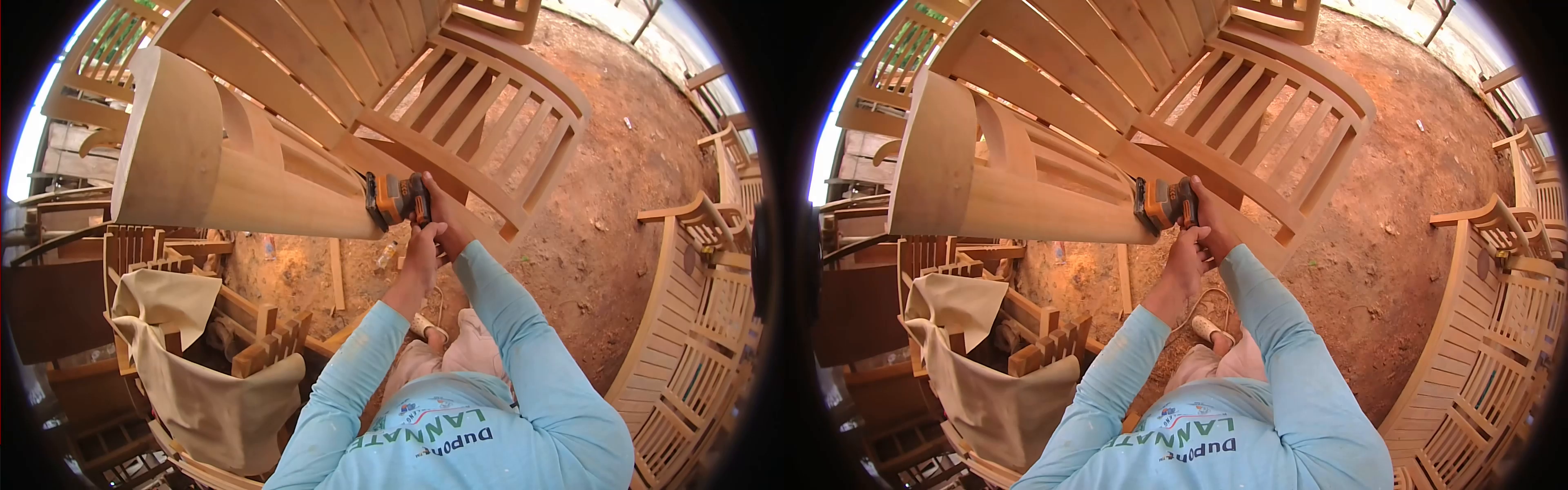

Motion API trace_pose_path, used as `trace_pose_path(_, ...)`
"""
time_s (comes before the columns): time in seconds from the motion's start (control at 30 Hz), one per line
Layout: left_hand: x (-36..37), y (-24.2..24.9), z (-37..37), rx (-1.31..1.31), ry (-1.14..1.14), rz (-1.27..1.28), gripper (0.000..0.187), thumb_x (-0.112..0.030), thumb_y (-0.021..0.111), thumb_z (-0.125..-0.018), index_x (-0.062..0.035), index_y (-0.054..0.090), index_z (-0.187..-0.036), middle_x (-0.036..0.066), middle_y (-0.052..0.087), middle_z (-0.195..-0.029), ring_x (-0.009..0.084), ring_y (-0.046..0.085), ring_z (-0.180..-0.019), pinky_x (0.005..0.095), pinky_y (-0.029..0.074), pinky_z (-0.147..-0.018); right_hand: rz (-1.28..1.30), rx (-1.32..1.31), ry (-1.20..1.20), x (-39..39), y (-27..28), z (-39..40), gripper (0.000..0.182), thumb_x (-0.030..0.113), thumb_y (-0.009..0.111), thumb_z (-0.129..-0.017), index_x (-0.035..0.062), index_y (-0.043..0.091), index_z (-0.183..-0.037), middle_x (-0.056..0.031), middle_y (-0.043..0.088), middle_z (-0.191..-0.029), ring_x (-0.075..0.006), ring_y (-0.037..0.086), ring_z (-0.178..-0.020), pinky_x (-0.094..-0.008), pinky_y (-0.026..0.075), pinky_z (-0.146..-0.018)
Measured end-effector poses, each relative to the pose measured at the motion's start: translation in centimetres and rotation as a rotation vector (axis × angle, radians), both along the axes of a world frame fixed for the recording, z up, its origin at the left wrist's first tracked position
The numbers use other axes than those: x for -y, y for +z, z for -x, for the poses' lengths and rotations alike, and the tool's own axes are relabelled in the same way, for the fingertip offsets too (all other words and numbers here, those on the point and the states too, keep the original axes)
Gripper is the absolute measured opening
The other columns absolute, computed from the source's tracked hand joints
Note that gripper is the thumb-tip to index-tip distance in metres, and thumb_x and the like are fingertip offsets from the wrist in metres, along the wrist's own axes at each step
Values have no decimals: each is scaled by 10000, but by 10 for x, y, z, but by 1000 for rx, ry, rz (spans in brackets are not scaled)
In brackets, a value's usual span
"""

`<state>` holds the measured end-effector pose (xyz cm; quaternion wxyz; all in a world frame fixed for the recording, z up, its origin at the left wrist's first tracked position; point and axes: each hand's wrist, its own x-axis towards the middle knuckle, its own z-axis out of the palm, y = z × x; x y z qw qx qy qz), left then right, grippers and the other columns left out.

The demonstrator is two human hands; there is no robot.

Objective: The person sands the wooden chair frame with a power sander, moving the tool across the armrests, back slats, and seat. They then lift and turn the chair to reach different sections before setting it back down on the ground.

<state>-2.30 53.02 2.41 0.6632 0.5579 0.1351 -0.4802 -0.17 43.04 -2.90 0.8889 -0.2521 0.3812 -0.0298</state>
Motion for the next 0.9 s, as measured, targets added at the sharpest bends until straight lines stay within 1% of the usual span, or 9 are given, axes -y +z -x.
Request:
trace_pose_path(0.23,-25,-6,29,-54,34,-31,330,-228,602,-932,-117,448,-1202,99,587,-1160,261,634,-1018,433,555,-857,-51,-30,-71,-25,-20,25,467,580,643,-944,118,582,-966,-48,549,-657,-196,530,-434,-322,429,-368)
trace_pose_path(0.37,-35,1,39,8,42,-55,332,-219,601,-933,-101,435,-1195,100,579,-1151,265,633,-1013,430,559,-843,-76,35,-113,-37,-27,30,497,598,646,-932,107,584,-981,-56,549,-663,-202,536,-438,-329,424,-367)
trace_pose_path(0.47,-28,-1,28,25,22,-20,336,-213,598,-935,-103,429,-1204,100,576,-1146,261,631,-1009,437,551,-852,-47,1,-71,-29,-26,21,500,602,644,-932,108,588,-979,-60,555,-666,-202,544,-445,-329,427,-377)
trace_pose_path(0.53,-21,11,22,30,25,-1,336,-210,596,-936,-105,426,-1205,98,574,-1135,260,630,-998,438,545,-854,7,-15,-82,-22,-18,15,512,616,642,-927,109,589,-977,-62,558,-666,-202,543,-443,-329,429,-382)
trace_pose_path(0.67,-31,2,26,-21,20,-23,353,-204,589,-933,-116,428,-1233,72,583,-1076,235,626,-959,429,538,-850,1,-2,-36,-27,-11,28,514,614,651,-915,109,590,-987,-72,572,-684,-204,574,-486,-335,454,-407)
trace_pose_path(0.77,-56,-11,41,-40,-1,-40,383,-201,580,-935,-124,426,-1277,52,590,-1042,212,623,-938,417,538,-838,-131,31,-64,-51,-26,48,519,603,658,-901,101,601,-1020,-82,586,-707,-211,610,-546,-347,489,-442)
trace_pose_path(0.8,-65,-10,45,-43,-2,-74,395,-199,576,-938,-127,425,-1295,49,595,-1043,206,623,-937,413,538,-835,-195,94,-34,-57,-38,56,532,584,665,-889,95,617,-1094,-110,635,-775,-225,651,-621,-363,523,-490)
trace_pose_path(0.83,-74,-9,49,-46,-4,-108,407,-197,572,-940,-129,424,-1314,45,600,-1044,199,623,-936,410,538,-832,-215,106,-48,-64,-35,62,542,584,666,-887,95,618,-1118,-113,650,-800,-230,656,-630,-369,530,-500)
trace_pose_path(0.9,-92,-12,52,1,-16,-103,454,-168,541,-957,-129,406,-1388,53,608,-1123,202,627,-990,383,533,-856,-254,134,-74,-76,-28,67,567,584,668,-882,95,620,-1165,-120,681,-850,-239,668,-648,-380,544,-520)
